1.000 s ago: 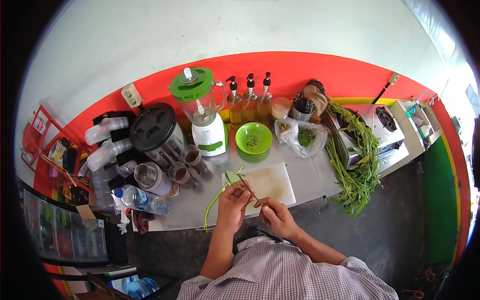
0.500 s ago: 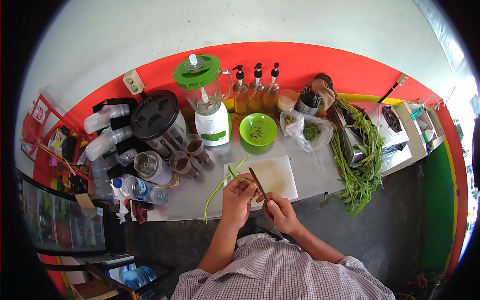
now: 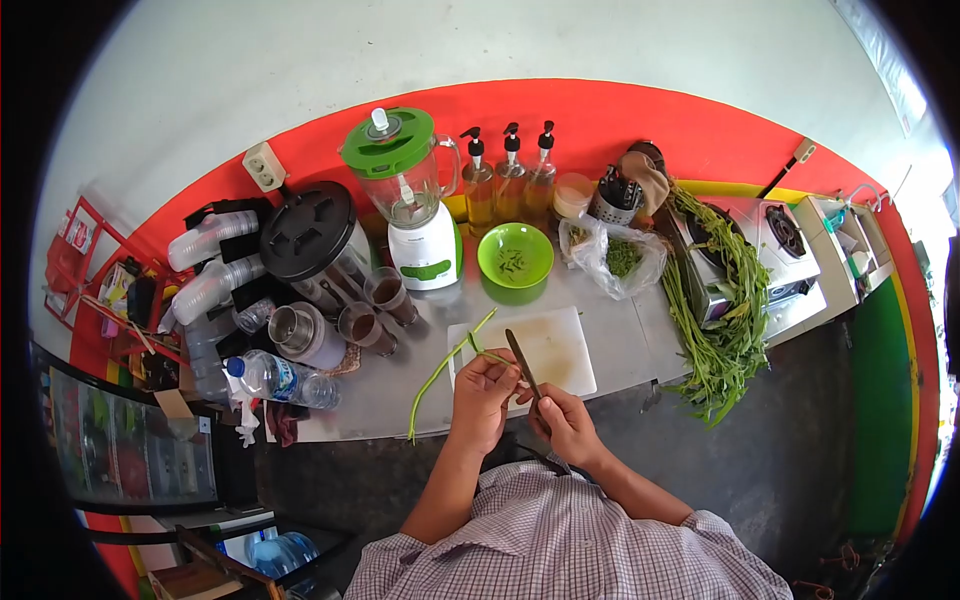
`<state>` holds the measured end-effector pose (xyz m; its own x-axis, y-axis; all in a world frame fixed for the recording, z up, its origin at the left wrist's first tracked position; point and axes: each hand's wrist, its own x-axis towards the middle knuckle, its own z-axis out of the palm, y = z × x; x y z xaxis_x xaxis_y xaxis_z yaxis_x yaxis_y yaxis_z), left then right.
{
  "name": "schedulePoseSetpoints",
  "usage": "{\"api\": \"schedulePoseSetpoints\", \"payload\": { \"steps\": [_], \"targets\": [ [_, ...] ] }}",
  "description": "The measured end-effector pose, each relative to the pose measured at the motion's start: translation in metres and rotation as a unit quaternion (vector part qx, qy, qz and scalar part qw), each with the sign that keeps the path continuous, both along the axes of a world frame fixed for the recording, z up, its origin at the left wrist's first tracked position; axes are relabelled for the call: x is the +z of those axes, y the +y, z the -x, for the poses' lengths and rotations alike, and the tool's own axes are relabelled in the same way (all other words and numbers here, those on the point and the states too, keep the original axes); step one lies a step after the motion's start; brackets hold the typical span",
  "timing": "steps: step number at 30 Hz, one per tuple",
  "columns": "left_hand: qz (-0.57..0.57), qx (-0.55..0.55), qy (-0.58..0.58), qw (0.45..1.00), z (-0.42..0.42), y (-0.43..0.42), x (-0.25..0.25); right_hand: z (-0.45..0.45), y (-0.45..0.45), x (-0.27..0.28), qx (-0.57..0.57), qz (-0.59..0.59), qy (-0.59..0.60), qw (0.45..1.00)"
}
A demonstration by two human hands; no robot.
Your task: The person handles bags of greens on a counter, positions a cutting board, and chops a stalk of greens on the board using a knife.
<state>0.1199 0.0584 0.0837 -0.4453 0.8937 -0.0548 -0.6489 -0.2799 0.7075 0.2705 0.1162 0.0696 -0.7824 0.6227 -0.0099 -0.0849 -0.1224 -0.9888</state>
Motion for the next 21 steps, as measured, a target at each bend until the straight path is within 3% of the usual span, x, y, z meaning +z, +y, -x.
{"api": "schedulePoseSetpoints", "payload": {
  "steps": [9,14,21],
  "targets": [
    [-0.01,-0.022,0.027,0.999,-0.001,0.001,-0.004,-0.007,-0.001,0.007,-0.001,-0.024,-0.01,1.0],
    [-0.008,-0.067,0.112,0.991,0.006,0.001,-0.004,-0.012,0.0,0.002,-0.006,0.011,-0.001,1.0],
    [-0.032,-0.078,-0.001,0.996,0.0,0.002,-0.013,-0.017,0.003,-0.002,0.012,0.012,-0.004,1.0]
  ]
}}
